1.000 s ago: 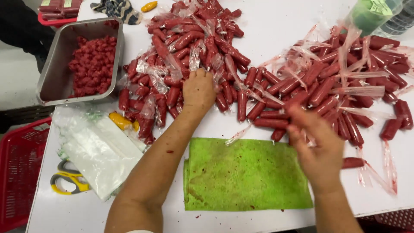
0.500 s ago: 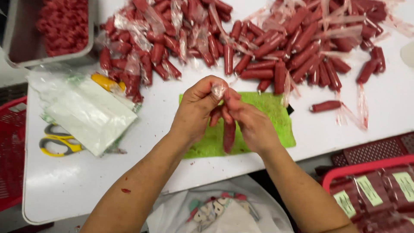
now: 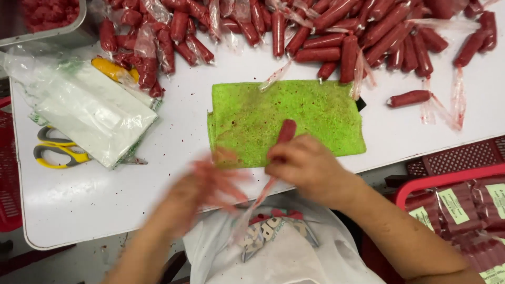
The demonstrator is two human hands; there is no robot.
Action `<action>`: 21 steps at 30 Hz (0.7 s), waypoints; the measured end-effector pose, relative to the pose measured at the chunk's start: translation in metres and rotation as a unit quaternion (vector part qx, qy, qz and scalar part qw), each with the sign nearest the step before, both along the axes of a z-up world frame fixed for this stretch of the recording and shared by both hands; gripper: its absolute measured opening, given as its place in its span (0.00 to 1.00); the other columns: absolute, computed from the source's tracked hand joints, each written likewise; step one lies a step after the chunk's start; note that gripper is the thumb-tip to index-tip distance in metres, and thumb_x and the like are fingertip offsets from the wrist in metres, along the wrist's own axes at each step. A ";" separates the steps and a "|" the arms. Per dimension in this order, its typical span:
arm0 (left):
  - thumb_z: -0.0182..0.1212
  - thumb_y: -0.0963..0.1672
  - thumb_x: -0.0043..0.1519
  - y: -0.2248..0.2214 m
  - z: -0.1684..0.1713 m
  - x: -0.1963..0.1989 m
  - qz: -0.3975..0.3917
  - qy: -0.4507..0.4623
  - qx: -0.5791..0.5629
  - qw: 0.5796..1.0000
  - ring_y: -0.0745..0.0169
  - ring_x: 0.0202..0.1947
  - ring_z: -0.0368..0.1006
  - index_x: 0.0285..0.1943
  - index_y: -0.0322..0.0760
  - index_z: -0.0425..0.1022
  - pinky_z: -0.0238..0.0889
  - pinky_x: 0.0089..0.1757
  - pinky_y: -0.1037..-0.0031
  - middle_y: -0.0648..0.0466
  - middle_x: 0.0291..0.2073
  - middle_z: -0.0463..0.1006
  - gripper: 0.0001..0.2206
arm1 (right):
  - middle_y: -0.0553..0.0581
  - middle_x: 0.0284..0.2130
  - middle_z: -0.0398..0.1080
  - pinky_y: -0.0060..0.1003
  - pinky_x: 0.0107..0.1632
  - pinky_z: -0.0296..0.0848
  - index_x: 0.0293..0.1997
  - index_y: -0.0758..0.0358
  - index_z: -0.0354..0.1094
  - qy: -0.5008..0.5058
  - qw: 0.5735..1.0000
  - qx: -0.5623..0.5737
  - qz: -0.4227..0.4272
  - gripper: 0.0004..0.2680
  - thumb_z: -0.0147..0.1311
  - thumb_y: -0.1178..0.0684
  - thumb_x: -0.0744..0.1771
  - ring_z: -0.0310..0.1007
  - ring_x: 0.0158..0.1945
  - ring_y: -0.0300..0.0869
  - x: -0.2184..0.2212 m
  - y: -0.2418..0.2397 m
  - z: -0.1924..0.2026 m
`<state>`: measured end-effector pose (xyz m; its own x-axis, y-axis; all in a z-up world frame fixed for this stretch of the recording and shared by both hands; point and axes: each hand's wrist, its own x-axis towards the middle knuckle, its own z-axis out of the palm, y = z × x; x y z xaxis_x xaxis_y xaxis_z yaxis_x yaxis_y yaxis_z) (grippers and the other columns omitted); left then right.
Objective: The person places sausages into plastic bags and then ties the bags closed by hand.
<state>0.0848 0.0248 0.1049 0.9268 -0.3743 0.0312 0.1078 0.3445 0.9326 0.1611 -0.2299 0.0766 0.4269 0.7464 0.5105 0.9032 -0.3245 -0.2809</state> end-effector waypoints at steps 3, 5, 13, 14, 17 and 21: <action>0.48 0.55 0.62 -0.047 -0.066 -0.035 -0.073 0.510 -0.097 0.851 0.40 0.34 0.75 0.56 0.25 0.67 0.73 0.35 0.58 0.31 0.46 0.77 0.28 | 0.53 0.33 0.76 0.38 0.36 0.75 0.33 0.59 0.74 0.072 0.982 -0.139 0.109 0.04 0.63 0.53 0.66 0.74 0.35 0.42 -0.015 0.016 -0.040; 0.55 0.45 0.67 -0.063 -0.106 -0.057 0.057 0.490 -0.164 0.854 0.63 0.08 0.52 0.39 0.25 0.72 0.64 0.18 0.70 0.47 0.10 0.61 0.13 | 0.62 0.53 0.69 0.47 0.52 0.70 0.51 0.65 0.71 0.051 0.970 -0.158 0.180 0.10 0.51 0.53 0.67 0.66 0.49 0.51 -0.022 0.005 -0.074; 0.62 0.41 0.63 -0.023 0.009 -0.011 -0.075 -0.461 0.422 0.777 0.58 0.22 0.65 0.35 0.44 0.72 0.61 0.28 0.68 0.59 0.23 0.69 0.04 | 0.60 0.38 0.74 0.43 0.47 0.73 0.38 0.66 0.72 0.553 0.772 0.036 0.311 0.07 0.49 0.55 0.69 0.73 0.42 0.51 -0.024 -0.008 0.029; 0.64 0.41 0.66 -0.022 0.017 0.000 -0.043 -0.494 0.392 0.775 0.62 0.22 0.64 0.35 0.44 0.72 0.60 0.27 0.71 0.60 0.23 0.69 0.07 | 0.58 0.34 0.78 0.39 0.48 0.76 0.33 0.64 0.75 0.664 0.698 0.088 0.255 0.06 0.57 0.54 0.67 0.78 0.42 0.47 -0.025 -0.010 0.034; 0.45 0.42 0.68 -0.029 -0.037 0.006 0.030 -0.376 0.308 0.873 0.60 0.23 0.71 0.41 0.40 0.77 0.62 0.27 0.68 0.59 0.23 0.74 0.11 | 0.65 0.29 0.78 0.47 0.49 0.75 0.21 0.67 0.72 0.768 0.569 0.282 0.081 0.09 0.64 0.56 0.62 0.76 0.34 0.50 -0.043 0.001 0.025; 0.57 0.44 0.68 -0.075 -0.105 -0.001 0.124 -0.120 0.072 0.982 0.67 0.30 0.80 0.50 0.50 0.78 0.77 0.36 0.79 0.58 0.34 0.83 0.06 | 0.57 0.36 0.80 0.35 0.45 0.70 0.38 0.64 0.80 0.747 0.513 0.423 0.017 0.04 0.63 0.56 0.64 0.74 0.35 0.41 -0.035 0.026 -0.010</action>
